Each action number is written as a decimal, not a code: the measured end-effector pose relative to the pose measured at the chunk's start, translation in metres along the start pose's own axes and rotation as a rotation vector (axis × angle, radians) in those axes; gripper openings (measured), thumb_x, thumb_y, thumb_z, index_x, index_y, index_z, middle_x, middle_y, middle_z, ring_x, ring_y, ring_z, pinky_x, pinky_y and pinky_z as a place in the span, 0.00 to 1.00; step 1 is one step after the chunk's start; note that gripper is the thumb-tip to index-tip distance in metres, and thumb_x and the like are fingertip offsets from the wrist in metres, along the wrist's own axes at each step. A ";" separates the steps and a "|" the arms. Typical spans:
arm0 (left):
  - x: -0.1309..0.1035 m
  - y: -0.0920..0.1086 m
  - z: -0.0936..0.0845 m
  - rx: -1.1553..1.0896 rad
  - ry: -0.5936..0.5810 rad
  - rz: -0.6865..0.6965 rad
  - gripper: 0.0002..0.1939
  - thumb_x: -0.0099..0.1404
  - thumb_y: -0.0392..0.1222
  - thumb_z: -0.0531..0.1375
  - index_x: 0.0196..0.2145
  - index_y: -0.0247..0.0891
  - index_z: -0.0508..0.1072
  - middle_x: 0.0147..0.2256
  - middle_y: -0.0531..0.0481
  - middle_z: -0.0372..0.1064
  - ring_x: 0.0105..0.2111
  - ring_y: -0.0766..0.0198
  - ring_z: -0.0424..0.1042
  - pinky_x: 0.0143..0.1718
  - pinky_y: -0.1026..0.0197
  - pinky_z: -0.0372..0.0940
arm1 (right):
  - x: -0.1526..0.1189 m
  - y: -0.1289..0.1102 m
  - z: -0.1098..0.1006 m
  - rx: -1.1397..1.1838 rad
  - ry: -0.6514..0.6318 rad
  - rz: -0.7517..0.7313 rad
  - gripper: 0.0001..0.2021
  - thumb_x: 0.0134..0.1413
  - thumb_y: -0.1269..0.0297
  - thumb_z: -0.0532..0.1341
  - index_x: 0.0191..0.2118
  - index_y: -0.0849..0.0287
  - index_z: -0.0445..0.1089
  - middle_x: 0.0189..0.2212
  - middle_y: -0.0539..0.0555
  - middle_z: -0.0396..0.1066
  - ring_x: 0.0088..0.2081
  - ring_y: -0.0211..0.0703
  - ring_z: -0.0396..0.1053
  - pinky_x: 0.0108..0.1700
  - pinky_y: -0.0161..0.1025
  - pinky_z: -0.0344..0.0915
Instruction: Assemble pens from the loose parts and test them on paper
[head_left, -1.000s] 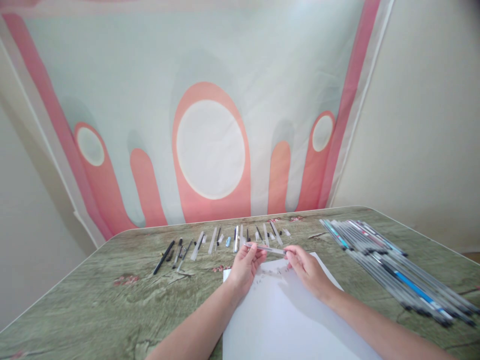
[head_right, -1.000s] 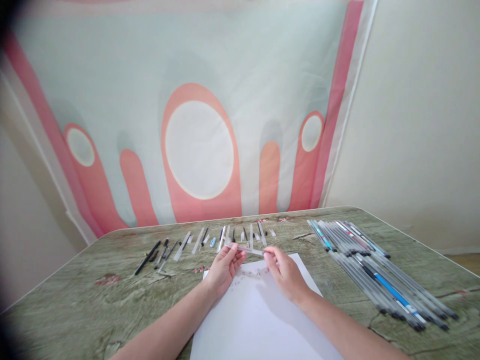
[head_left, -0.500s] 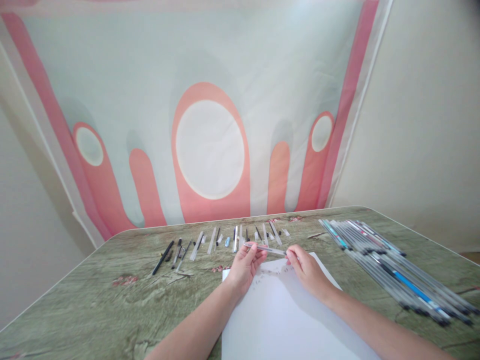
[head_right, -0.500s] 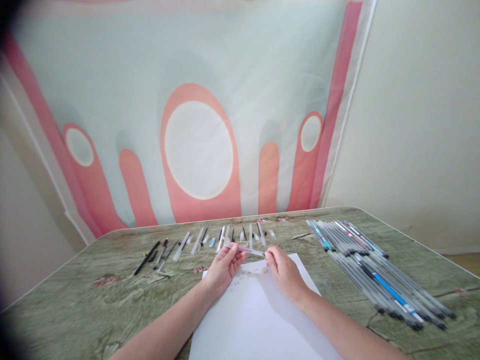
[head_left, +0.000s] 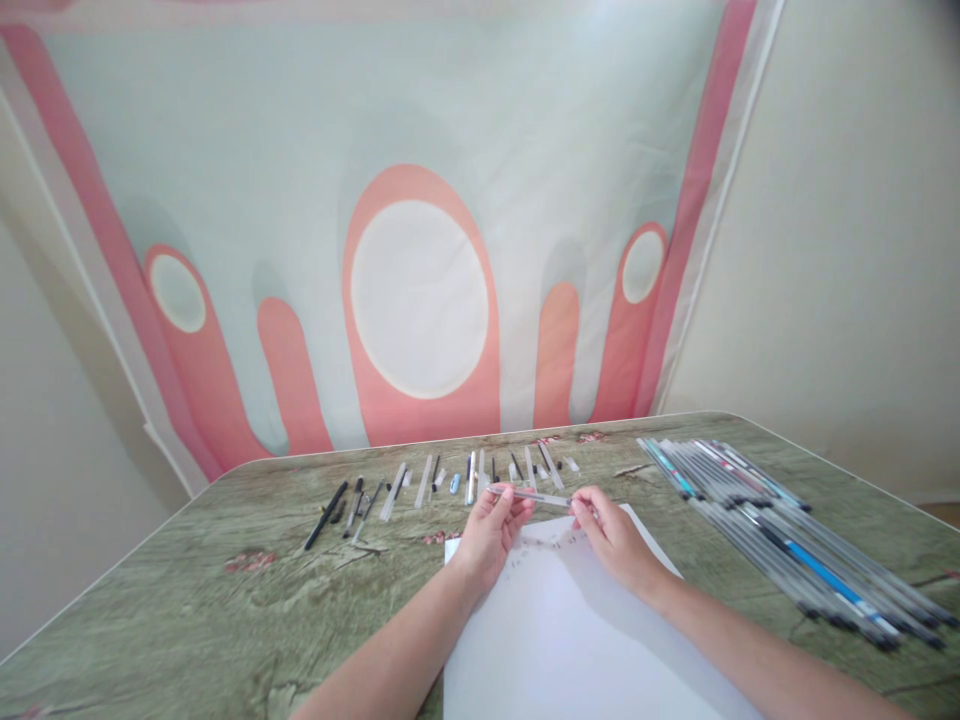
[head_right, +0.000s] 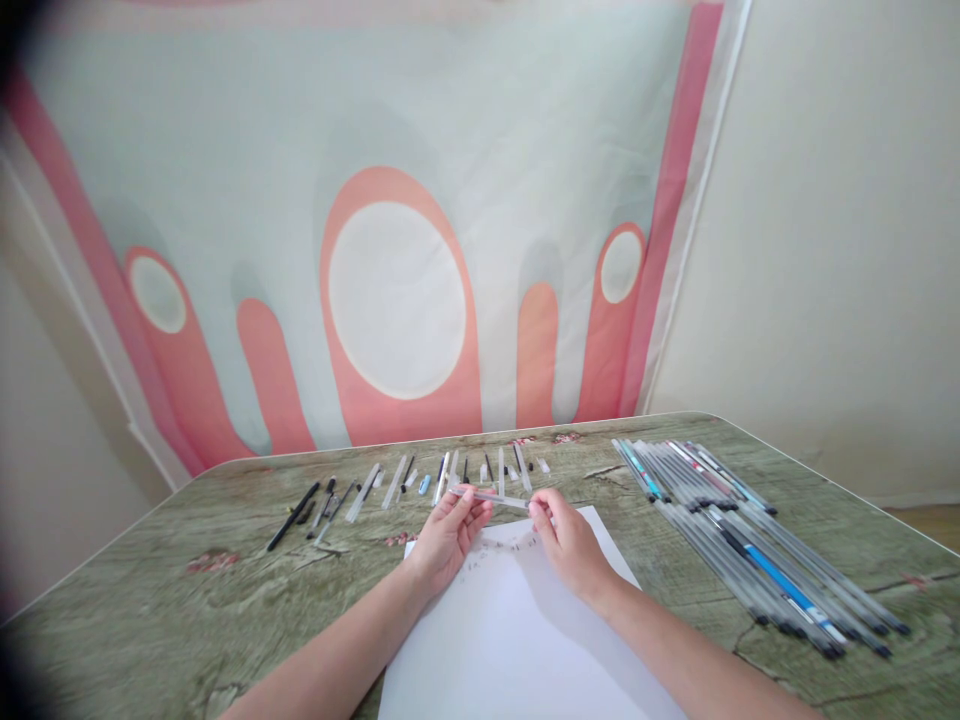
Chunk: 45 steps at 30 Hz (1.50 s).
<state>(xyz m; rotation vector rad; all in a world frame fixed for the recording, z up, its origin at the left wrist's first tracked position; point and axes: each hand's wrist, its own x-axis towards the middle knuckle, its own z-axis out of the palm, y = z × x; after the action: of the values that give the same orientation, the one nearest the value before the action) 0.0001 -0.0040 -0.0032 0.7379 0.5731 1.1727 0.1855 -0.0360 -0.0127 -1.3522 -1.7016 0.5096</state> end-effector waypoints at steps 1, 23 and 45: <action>0.000 0.000 0.000 0.002 -0.012 0.001 0.09 0.57 0.40 0.59 0.35 0.36 0.62 0.38 0.45 0.70 0.34 0.68 0.71 0.41 0.65 0.65 | 0.000 0.000 0.000 -0.012 0.000 -0.008 0.13 0.57 0.54 0.45 0.34 0.57 0.61 0.26 0.51 0.68 0.28 0.41 0.66 0.33 0.37 0.60; 0.000 0.002 0.000 -0.010 0.001 -0.011 0.09 0.58 0.39 0.58 0.36 0.35 0.62 0.40 0.44 0.69 0.35 0.68 0.71 0.41 0.66 0.66 | 0.000 -0.001 -0.001 0.069 -0.012 0.018 0.13 0.56 0.54 0.46 0.33 0.57 0.59 0.24 0.50 0.66 0.26 0.39 0.66 0.29 0.35 0.61; 0.000 0.002 0.000 -0.009 -0.054 -0.022 0.09 0.59 0.39 0.58 0.37 0.36 0.63 0.39 0.44 0.69 0.34 0.69 0.71 0.41 0.65 0.65 | -0.001 -0.001 0.001 0.165 -0.067 0.039 0.20 0.58 0.53 0.42 0.26 0.58 0.62 0.20 0.50 0.66 0.23 0.38 0.64 0.27 0.34 0.61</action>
<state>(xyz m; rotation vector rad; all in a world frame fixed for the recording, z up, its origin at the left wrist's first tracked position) -0.0011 -0.0039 -0.0011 0.7523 0.5290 1.1312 0.1847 -0.0372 -0.0130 -1.2628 -1.6508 0.7090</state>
